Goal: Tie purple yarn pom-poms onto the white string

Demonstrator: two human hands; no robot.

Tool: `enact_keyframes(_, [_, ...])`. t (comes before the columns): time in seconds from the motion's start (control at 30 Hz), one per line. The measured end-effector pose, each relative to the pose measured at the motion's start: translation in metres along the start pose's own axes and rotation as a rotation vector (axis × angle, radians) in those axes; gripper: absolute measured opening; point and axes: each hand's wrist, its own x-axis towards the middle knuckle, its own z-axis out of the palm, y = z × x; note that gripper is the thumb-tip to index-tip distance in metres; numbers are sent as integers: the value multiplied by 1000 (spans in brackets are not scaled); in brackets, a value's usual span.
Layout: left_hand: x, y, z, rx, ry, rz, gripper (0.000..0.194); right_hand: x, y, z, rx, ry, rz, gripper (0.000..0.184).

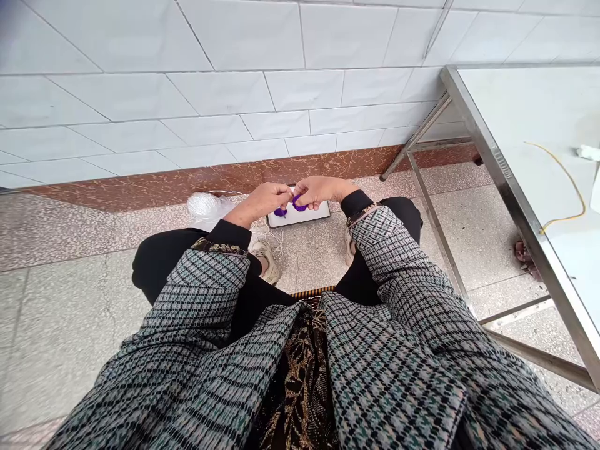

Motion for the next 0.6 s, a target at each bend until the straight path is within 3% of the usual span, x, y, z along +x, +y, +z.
enact_keyframes(0.07, [-1,2,-1,11,9,11,22,6,3,2,-87,63,51,19])
enact_keyframes(0.13, [-2,4,0,-2,26,26,21,12,5,3,-37,196,80,24])
enact_keyframes(0.23, [-3,7,1,-41,60,43,19,17,5,2,267,388,60,27])
enact_keyframes(0.3, [-4,8,2,-65,45,58,20,17,5,2,489,432,24,25])
enact_keyframes(0.43, [-5,11,6,-88,-69,72,21,16,3,0,721,415,-53,21])
enact_keyframes(0.53, [-3,9,10,-73,-122,55,19,14,4,-1,688,327,-108,17])
enact_keyframes(0.6, [0,5,10,-42,-95,15,16,10,3,-2,605,248,-130,16])
